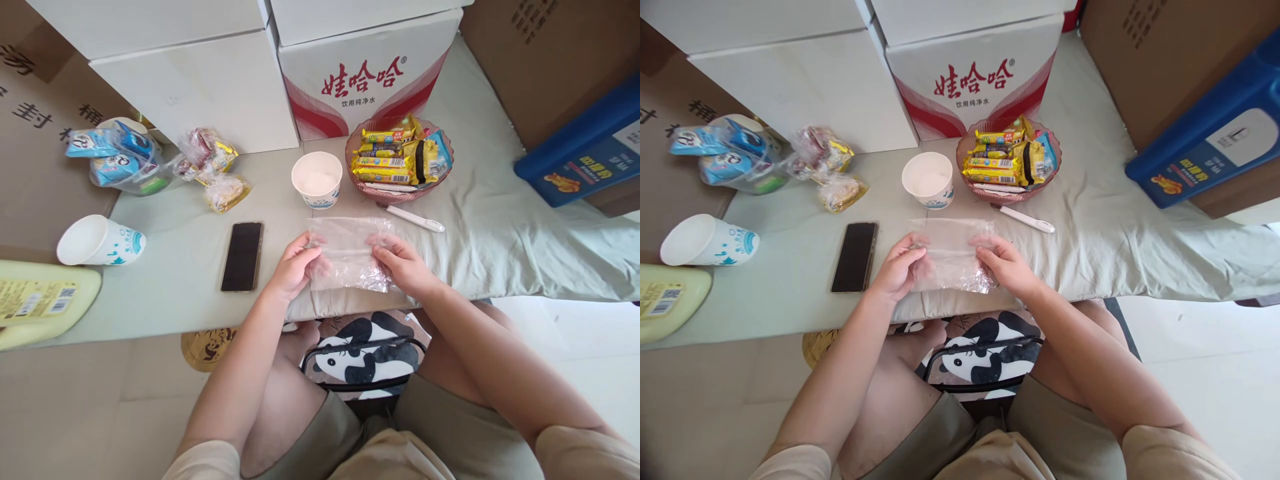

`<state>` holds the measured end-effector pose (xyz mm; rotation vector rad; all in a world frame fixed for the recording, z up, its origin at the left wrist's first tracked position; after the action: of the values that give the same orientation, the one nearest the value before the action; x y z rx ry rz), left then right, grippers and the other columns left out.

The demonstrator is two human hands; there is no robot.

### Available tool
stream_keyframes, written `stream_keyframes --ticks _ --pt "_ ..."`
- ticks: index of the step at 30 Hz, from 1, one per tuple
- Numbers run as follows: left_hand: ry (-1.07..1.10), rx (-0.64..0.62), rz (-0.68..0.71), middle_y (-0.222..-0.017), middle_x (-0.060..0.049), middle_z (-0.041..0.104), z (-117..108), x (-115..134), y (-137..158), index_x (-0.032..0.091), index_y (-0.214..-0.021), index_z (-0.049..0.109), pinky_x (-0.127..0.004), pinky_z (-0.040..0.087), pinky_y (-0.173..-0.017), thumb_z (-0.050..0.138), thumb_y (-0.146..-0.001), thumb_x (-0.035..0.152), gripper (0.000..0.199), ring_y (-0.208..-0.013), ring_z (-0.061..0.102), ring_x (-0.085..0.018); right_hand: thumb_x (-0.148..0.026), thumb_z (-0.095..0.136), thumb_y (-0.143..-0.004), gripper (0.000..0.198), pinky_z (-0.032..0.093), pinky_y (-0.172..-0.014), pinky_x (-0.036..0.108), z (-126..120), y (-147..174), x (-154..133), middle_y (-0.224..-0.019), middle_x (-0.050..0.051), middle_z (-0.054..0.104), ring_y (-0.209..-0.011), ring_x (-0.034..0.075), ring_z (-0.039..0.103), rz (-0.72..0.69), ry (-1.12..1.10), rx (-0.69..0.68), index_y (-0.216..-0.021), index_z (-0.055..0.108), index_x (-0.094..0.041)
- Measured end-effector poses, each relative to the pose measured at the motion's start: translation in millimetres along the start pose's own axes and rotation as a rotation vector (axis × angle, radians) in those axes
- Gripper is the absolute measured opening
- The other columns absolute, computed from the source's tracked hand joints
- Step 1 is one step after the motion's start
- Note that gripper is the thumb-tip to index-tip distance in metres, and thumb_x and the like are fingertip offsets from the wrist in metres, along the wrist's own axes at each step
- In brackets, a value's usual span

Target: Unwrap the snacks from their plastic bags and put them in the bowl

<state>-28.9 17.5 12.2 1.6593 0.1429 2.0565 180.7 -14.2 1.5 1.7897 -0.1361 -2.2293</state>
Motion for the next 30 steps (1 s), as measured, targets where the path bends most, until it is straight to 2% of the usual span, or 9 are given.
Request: stream_keyframes --ticks 4,7,12,15,21,24,27,30 --pt "0.120 0.048 0.040 -0.056 0.005 0.060 -1.2 5.0 0.7 0.019 -0.072 0.062 -0.019 0.041 -0.044 0.075 -0.060 0.025 0.019 -0.046 0.054 -0.009 -0.039 0.072 -0.068 0.024 0.031 -0.043 0.024 -1.8 0.5 -3.5 -0.059 -0.004 0.054 -0.046 0.010 0.042 0.007 -0.181 0.025 -0.080 0.058 -0.024" --pt "0.129 0.035 0.069 -0.056 0.003 0.057 -1.8 7.0 0.2 0.018 -0.063 0.064 -0.019 0.036 -0.043 0.071 -0.059 0.024 0.010 -0.046 0.048 -0.007 -0.032 0.064 -0.064 0.015 0.034 -0.046 0.026 -3.3 0.7 -6.2 -0.063 -0.001 0.054 -0.049 0.012 0.044 -0.004 -0.192 -0.012 -0.074 0.059 -0.022" --pt "0.023 -0.001 0.147 -0.065 -0.004 0.060 -2.1 8.9 -0.8 0.017 -0.057 0.069 -0.024 0.041 -0.052 0.074 -0.064 0.037 0.022 -0.059 0.052 -0.012 -0.043 0.059 -0.069 0.021 0.034 -0.047 0.029 -4.8 -0.8 -5.2 -0.064 0.003 0.053 -0.052 0.014 0.044 -0.028 -0.124 -0.015 -0.069 0.061 -0.021" --pt "-0.041 -0.021 0.175 -0.069 -0.003 0.060 -0.4 8.5 -0.2 0.017 -0.061 0.071 -0.025 0.041 -0.054 0.079 -0.063 0.034 0.019 -0.062 0.052 -0.011 -0.057 0.062 -0.076 0.036 0.032 -0.047 0.029 -5.2 -1.8 -3.7 -0.060 0.001 0.049 -0.050 0.013 0.041 -0.064 -0.082 0.017 -0.067 0.060 -0.022" --pt "0.011 -0.002 0.077 -0.060 0.006 0.054 0.3 1.7 -0.3 0.019 -0.085 0.065 -0.021 0.033 -0.047 0.079 -0.065 0.028 0.026 -0.048 0.045 -0.006 -0.068 0.067 -0.076 0.047 0.037 -0.048 0.028 -5.5 -1.3 -0.5 -0.060 -0.001 0.049 -0.051 0.012 0.045 -0.075 -0.095 -0.007 -0.072 0.060 -0.022" --pt "0.015 0.041 0.072 -0.060 0.007 0.056 -0.7 1.4 -1.2 0.021 -0.094 0.058 -0.020 0.032 -0.047 0.077 -0.067 0.027 0.033 -0.047 0.048 -0.007 -0.055 0.070 -0.077 0.036 0.035 -0.049 0.026 -5.3 -0.6 -0.1 -0.063 -0.002 0.051 -0.052 0.011 0.044 -0.058 -0.048 -0.014 -0.074 0.059 -0.021" --pt "0.022 0.060 0.077 -0.060 0.008 0.056 -1.2 2.0 -2.2 0.021 -0.094 0.056 -0.019 0.033 -0.047 0.076 -0.067 0.027 0.034 -0.047 0.049 -0.007 -0.037 0.072 -0.073 0.024 0.035 -0.050 0.024 -3.4 -0.3 0.5 -0.065 -0.003 0.054 -0.053 0.009 0.044 -0.047 -0.049 -0.042 -0.079 0.056 -0.021" --pt "0.026 0.058 0.091 -0.060 0.008 0.056 -1.7 2.2 -2.8 0.021 -0.094 0.056 -0.019 0.033 -0.047 0.076 -0.066 0.025 0.034 -0.046 0.047 -0.006 -0.023 0.068 -0.066 0.025 0.037 -0.052 0.023 -1.7 -0.5 0.9 -0.066 -0.005 0.055 -0.054 0.010 0.047 -0.055 -0.095 -0.078 -0.087 0.053 -0.023"
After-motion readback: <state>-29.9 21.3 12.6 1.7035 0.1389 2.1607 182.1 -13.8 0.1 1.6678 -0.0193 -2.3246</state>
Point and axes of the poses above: each hand's wrist, its own y-axis away from the middle knuckle, its own z-axis out of the palm, x = y × z, the point moved 3 cm from there along -y, towards the middle knuckle
